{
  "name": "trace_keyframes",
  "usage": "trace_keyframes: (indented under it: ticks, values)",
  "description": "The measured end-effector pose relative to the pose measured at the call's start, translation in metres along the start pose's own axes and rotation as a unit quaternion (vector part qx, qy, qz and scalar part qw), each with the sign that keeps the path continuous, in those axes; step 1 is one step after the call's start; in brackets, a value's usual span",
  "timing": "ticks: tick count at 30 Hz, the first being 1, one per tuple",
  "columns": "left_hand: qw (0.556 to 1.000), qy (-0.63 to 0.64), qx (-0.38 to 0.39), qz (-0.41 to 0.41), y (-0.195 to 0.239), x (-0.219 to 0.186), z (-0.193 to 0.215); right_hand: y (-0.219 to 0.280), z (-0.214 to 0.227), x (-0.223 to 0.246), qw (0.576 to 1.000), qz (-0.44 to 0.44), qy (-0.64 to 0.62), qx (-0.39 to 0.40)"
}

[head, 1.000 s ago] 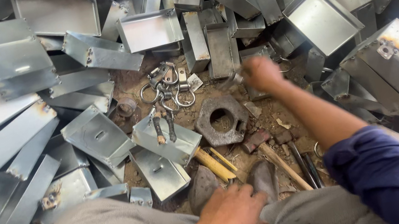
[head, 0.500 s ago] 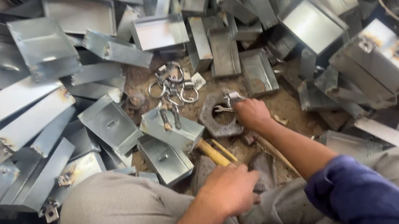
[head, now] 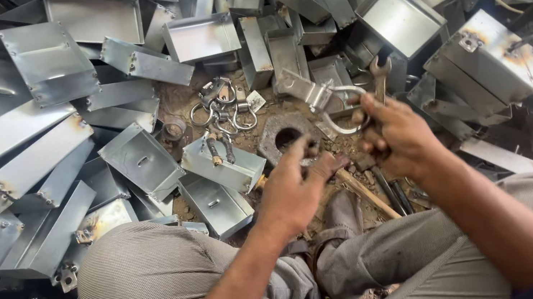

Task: The person assembles metal hardware by fitting brackets and shackles together and tightening fasteners using a wrench and by hand.

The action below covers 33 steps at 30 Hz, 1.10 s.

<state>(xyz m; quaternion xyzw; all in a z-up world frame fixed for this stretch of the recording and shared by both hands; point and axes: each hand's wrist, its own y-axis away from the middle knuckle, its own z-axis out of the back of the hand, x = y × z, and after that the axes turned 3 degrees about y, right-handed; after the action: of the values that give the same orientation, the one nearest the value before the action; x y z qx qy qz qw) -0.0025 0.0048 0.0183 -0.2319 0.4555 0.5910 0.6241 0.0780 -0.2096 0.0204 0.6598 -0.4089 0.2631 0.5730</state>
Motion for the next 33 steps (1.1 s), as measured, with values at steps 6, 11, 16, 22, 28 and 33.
trace_keyframes:
  ticks: [6, 11, 16, 22, 28, 33]
  values:
    - [0.876, 0.483, -0.007, 0.003, -0.006, 0.013, -0.021, 0.047, 0.001, -0.052, 0.981, 0.025, -0.145, 0.127]
    - [0.799, 0.597, -0.041, 0.066, -0.011, 0.014, -0.029, 0.064, -0.006, -0.075, 0.978, 0.052, -0.119, 0.163]
    - [0.739, 0.664, -0.099, 0.051, -0.018, 0.024, -0.036, 0.078, -0.018, -0.082, 0.979, 0.088, 0.003, 0.185]
    - [0.774, 0.620, -0.126, 0.021, -0.016, 0.022, -0.022, 0.082, -0.011, -0.057, 0.972, 0.142, 0.153, 0.110]
    - [0.821, 0.558, -0.119, -0.015, -0.013, 0.022, -0.019, 0.084, -0.004, -0.050, 0.943, 0.202, 0.230, 0.128]
    - [0.838, 0.525, -0.129, -0.076, -0.013, 0.022, -0.021, 0.086, -0.012, -0.056, 0.915, 0.221, 0.328, 0.084]
